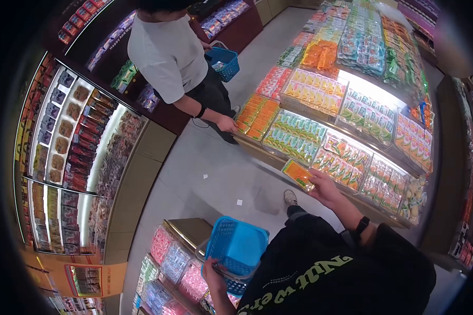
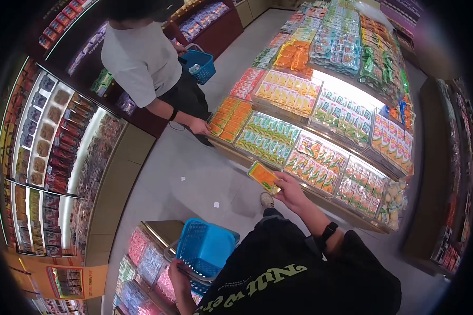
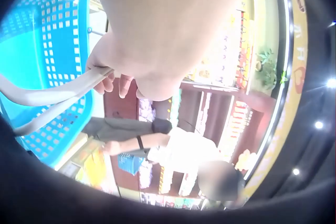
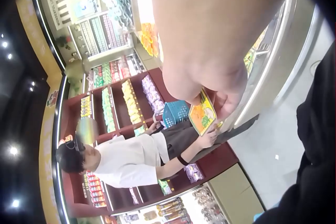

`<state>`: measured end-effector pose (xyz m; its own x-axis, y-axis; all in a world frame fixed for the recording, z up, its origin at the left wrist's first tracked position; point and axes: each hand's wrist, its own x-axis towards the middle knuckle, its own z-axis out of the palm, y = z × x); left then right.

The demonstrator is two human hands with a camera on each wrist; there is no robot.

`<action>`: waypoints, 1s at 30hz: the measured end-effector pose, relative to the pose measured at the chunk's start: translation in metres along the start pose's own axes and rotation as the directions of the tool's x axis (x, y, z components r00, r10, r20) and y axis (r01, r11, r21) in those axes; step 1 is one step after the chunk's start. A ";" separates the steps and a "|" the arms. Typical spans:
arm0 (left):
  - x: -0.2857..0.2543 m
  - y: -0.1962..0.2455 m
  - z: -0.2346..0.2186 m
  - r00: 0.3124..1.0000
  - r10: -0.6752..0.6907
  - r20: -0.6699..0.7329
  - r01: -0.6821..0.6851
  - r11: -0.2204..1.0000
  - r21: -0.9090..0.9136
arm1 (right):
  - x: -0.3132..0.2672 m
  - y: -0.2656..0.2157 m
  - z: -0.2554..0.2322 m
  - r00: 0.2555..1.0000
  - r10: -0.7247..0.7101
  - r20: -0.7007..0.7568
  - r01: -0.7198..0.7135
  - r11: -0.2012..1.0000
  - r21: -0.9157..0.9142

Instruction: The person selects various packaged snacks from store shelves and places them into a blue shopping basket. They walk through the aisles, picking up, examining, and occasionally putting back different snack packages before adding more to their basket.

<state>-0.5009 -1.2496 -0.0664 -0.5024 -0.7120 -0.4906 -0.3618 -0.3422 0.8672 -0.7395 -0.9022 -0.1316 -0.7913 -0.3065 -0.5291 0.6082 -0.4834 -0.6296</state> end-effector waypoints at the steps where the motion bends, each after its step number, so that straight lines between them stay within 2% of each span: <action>1: 0.017 0.004 0.004 0.999 -0.017 -0.049 0.014 0.998 -0.057 | 0.016 -0.002 0.003 1.000 0.001 -0.006 -0.001 1.000 0.010; 2: 0.038 0.001 0.000 0.999 -0.013 -0.044 0.012 0.999 -0.044 | 0.036 -0.003 0.006 0.998 -0.050 -0.025 0.051 0.998 0.047; 4: 0.087 -0.011 -0.006 0.995 -0.032 -0.098 0.018 0.990 -0.141 | 0.063 -0.017 0.016 0.992 -0.115 -0.059 0.120 0.988 0.096; 5: 0.103 -0.012 0.002 0.979 -0.037 -0.201 0.012 0.992 -0.124 | 0.070 -0.028 0.020 0.986 -0.142 -0.081 0.144 0.990 0.013; 7: 0.141 -0.028 0.000 0.976 0.001 -0.218 -0.016 0.997 -0.071 | 0.090 -0.042 0.023 0.976 -0.186 -0.109 0.178 0.981 -0.082; 8: 0.155 -0.029 0.001 0.969 0.039 -0.245 -0.048 0.998 -0.031 | 0.100 -0.047 0.025 0.974 -0.188 -0.125 0.180 0.981 -0.073; 9: 0.161 -0.026 0.012 0.941 0.021 -0.337 -0.018 1.000 0.012 | 0.109 -0.053 0.027 0.969 -0.165 -0.183 0.141 0.981 -0.134; 11: 0.176 -0.027 0.018 0.952 0.012 -0.307 0.007 0.998 0.060 | 0.127 -0.060 0.030 0.954 -0.145 -0.263 0.099 0.978 -0.182; 13: 0.194 -0.031 0.014 0.958 0.034 -0.284 0.007 0.990 0.142 | 0.141 -0.060 0.035 0.972 -0.150 -0.182 0.138 0.988 -0.075; 14: 0.214 -0.029 0.015 0.967 0.035 -0.253 0.008 0.986 0.168 | 0.151 -0.059 0.040 0.964 -0.157 -0.216 0.148 0.987 -0.058; 16: 0.239 -0.043 0.005 0.955 0.081 -0.287 0.024 0.938 0.346 | 0.165 -0.055 0.047 0.967 -0.089 -0.240 0.115 0.988 0.099; 17: 0.268 -0.063 -0.022 0.959 0.085 -0.269 0.019 0.933 0.360 | 0.171 -0.053 0.050 0.962 -0.093 -0.256 0.125 0.986 0.111; 18: 0.281 -0.066 -0.033 0.958 0.078 -0.275 0.049 0.903 0.426 | 0.177 -0.049 0.052 0.960 -0.083 -0.267 0.134 0.975 0.179; 20: 0.314 -0.062 -0.037 0.954 -0.010 -0.300 0.171 0.839 0.516 | 0.195 -0.034 0.053 0.955 -0.076 -0.287 0.154 0.953 0.262; 21: 0.335 -0.057 -0.030 0.957 -0.073 -0.281 0.222 0.806 0.548 | 0.209 -0.022 0.045 0.961 -0.138 -0.238 0.201 0.943 0.265; 22: 0.360 -0.050 -0.010 0.962 -0.174 -0.210 0.266 0.762 0.590 | 0.222 -0.013 0.043 0.961 -0.201 -0.189 0.247 0.932 0.266; 23: 0.392 -0.039 0.030 0.943 -0.314 -0.115 0.314 0.713 0.628 | 0.232 -0.009 0.047 0.956 -0.212 -0.201 0.262 0.927 0.270; 24: 0.421 -0.022 0.084 0.881 -0.474 0.003 0.343 0.643 0.684 | 0.241 -0.004 0.052 0.937 -0.218 -0.273 0.288 0.924 0.252; 25: 0.447 -0.001 0.156 0.755 -0.648 0.104 0.364 0.546 0.755 | 0.250 0.001 0.057 0.913 -0.223 -0.341 0.312 0.921 0.233; 26: 0.467 0.022 0.240 0.577 -0.804 0.144 0.368 0.414 0.833 | 0.261 0.007 0.059 0.907 -0.232 -0.351 0.325 0.916 0.234; 27: 0.478 0.047 0.332 0.360 -0.928 0.099 0.349 0.233 0.908 | 0.274 0.014 0.059 0.896 -0.225 -0.382 0.329 0.915 0.233; 28: 0.481 0.065 0.411 0.208 -0.978 -0.011 0.298 0.053 0.953 | 0.284 0.018 0.062 0.884 -0.219 -0.413 0.336 0.912 0.235; 29: 0.472 0.081 0.473 0.124 -0.986 -0.114 0.205 -0.087 0.975 | 0.293 0.024 0.068 0.877 -0.229 -0.422 0.351 0.905 0.239; 30: 0.456 0.095 0.510 0.091 -0.981 -0.172 0.123 -0.160 0.979 | 0.303 0.026 0.074 0.876 -0.198 -0.439 0.357 0.878 0.317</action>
<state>-1.1651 -1.2943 -0.2518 0.4441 0.1657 -0.8805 -0.7729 0.5680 -0.2829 -0.9683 -1.0683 -0.2660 -0.7866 0.1870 -0.5885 0.2316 -0.7942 -0.5618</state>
